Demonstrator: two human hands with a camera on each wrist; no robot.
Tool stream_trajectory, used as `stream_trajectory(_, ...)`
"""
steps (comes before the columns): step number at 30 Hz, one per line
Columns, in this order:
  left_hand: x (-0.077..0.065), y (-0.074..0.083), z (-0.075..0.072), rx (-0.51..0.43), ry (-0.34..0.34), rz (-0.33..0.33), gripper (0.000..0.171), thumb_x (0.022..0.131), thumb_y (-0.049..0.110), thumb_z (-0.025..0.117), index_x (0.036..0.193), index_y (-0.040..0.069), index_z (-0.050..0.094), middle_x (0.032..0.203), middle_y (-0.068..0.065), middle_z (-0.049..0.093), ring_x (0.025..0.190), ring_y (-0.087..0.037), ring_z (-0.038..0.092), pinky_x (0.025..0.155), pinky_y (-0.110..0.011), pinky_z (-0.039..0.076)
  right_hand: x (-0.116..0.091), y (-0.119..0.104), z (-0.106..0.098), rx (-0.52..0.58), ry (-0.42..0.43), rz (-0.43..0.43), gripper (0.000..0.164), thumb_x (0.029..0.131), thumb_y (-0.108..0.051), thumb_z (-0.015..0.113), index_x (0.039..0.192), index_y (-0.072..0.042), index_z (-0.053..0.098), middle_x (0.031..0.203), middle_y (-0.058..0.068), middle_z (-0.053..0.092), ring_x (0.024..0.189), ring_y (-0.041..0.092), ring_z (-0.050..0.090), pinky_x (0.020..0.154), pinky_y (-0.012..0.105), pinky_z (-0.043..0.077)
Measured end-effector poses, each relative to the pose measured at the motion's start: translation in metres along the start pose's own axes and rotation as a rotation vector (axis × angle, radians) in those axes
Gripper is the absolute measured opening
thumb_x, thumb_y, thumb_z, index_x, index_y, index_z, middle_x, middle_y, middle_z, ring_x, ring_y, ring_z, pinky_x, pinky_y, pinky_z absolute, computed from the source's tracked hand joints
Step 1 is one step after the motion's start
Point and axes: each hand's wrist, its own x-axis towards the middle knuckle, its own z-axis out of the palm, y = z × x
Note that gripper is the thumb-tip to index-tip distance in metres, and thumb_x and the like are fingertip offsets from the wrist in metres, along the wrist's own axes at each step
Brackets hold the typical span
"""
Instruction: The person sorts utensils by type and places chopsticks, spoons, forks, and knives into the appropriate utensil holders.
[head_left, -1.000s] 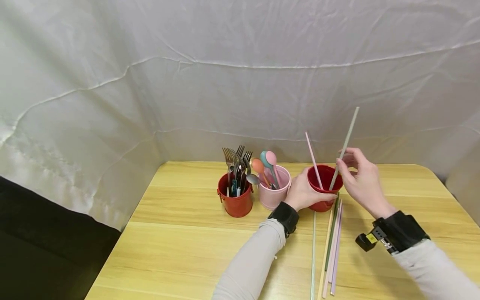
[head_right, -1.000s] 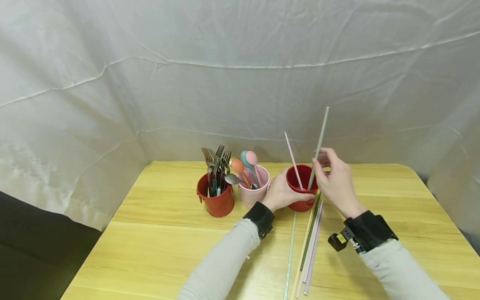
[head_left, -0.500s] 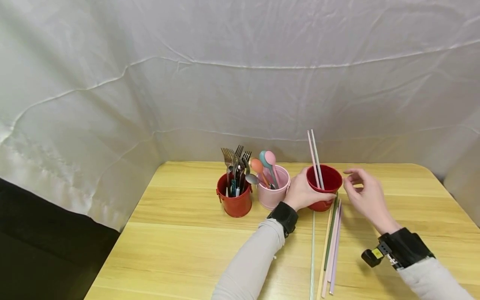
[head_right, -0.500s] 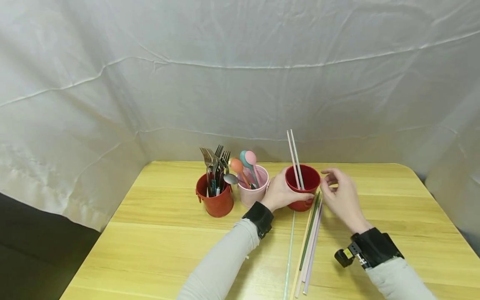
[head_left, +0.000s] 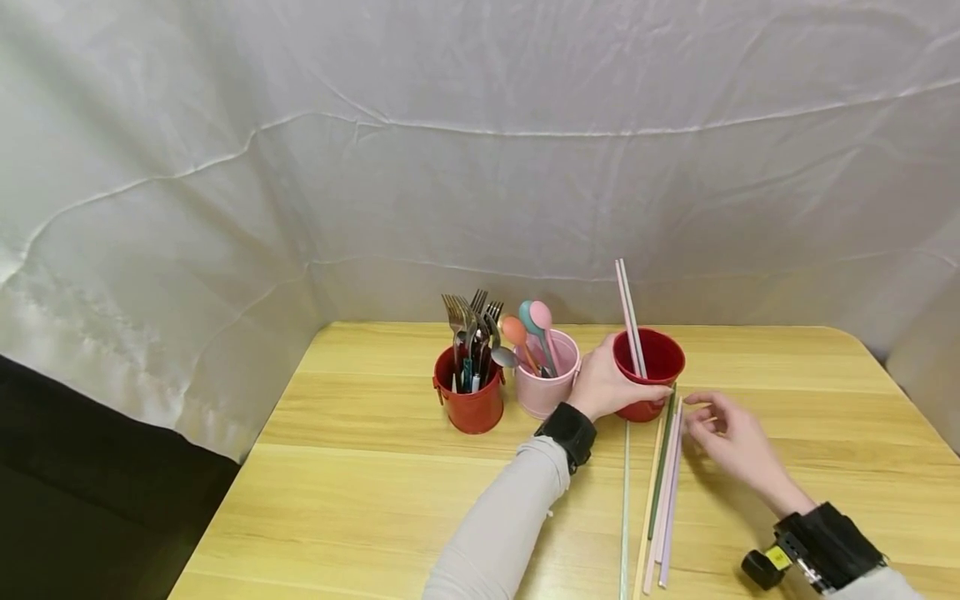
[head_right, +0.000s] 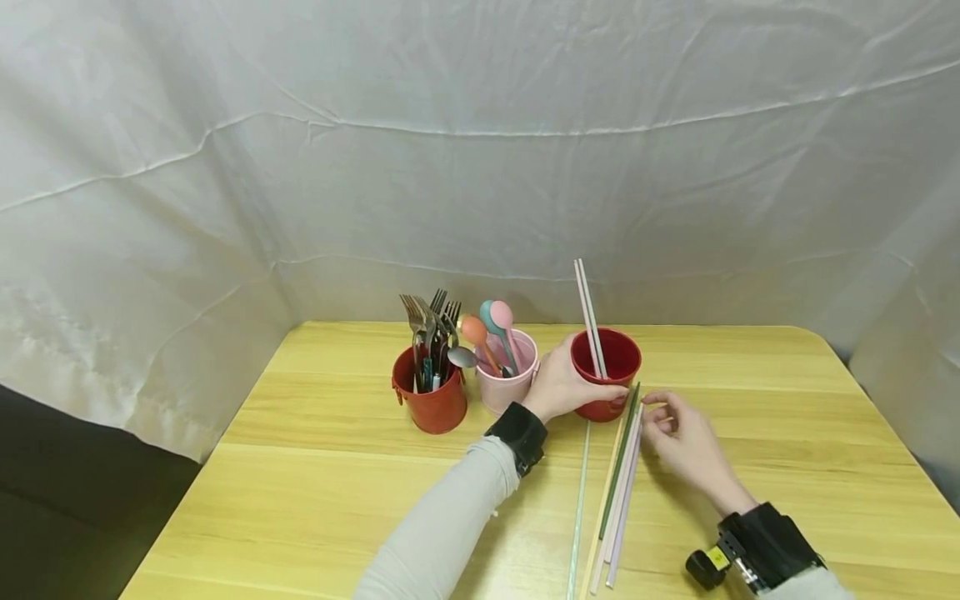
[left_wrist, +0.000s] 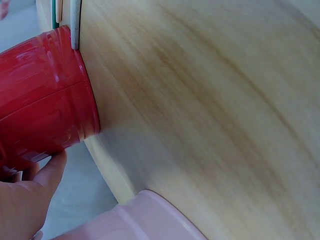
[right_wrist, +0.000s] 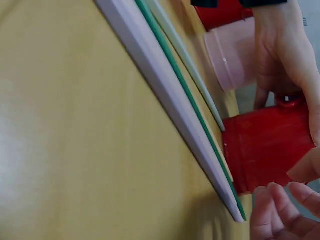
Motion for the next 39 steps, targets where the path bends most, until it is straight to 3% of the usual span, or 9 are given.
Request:
stream_trajectory(7, 0.001, 0.000, 0.001, 0.004, -0.003, -0.002, 0.082, 0.069, 0.038, 0.092, 0.138, 0.025, 0.050, 0.127, 0.008, 0.067, 0.111, -0.004, 0.062, 0.093, -0.019, 0.053, -0.019, -0.001, 0.006, -0.027, -0.135, 0.019, 0.030, 0.093, -0.002, 0.063, 0.121, 0.005, 0.057, 0.089, 0.011, 0.069, 0.064, 0.003, 0.060, 0.050, 0.025, 0.053)
stream_trajectory(15, 0.001, 0.000, 0.001, -0.002, -0.011, 0.010, 0.081, 0.070, 0.038, 0.092, 0.138, 0.025, 0.050, 0.127, 0.008, 0.067, 0.110, -0.003, 0.061, 0.093, -0.018, 0.053, -0.037, 0.001, 0.014, -0.107, -0.249, -0.132, 0.020, 0.091, -0.005, 0.066, 0.111, -0.004, 0.065, 0.076, -0.011, 0.058, 0.065, -0.006, 0.049, 0.055, 0.020, 0.044)
stream_trajectory(21, -0.003, 0.001, -0.001, -0.008, -0.004, 0.005, 0.080, 0.070, 0.036, 0.092, 0.138, 0.024, 0.051, 0.127, 0.007, 0.067, 0.110, -0.003, 0.061, 0.093, -0.018, 0.053, -0.043, -0.008, 0.021, -0.114, -0.293, -0.189, 0.013, 0.092, -0.007, 0.067, 0.104, -0.008, 0.065, 0.073, -0.016, 0.053, 0.064, -0.008, 0.046, 0.054, 0.019, 0.041)
stream_trajectory(31, -0.007, 0.005, -0.002, -0.019, 0.006, -0.021, 0.080, 0.070, 0.036, 0.092, 0.138, 0.024, 0.050, 0.126, 0.007, 0.067, 0.109, -0.004, 0.061, 0.092, -0.020, 0.054, -0.043, -0.014, 0.023, -0.211, -0.319, -0.113, 0.009, 0.089, -0.012, 0.070, 0.096, -0.014, 0.065, 0.068, -0.014, 0.050, 0.060, -0.007, 0.040, 0.054, 0.018, 0.035)
stream_trajectory(39, -0.005, 0.005, -0.002, -0.019, -0.007, -0.015, 0.080, 0.071, 0.036, 0.091, 0.138, 0.025, 0.050, 0.127, 0.007, 0.067, 0.111, -0.005, 0.061, 0.093, -0.020, 0.054, -0.043, -0.017, 0.020, -0.309, -0.301, -0.051, 0.016, 0.084, -0.015, 0.074, 0.097, -0.016, 0.064, 0.067, -0.012, 0.049, 0.058, -0.003, 0.038, 0.053, 0.019, 0.033)
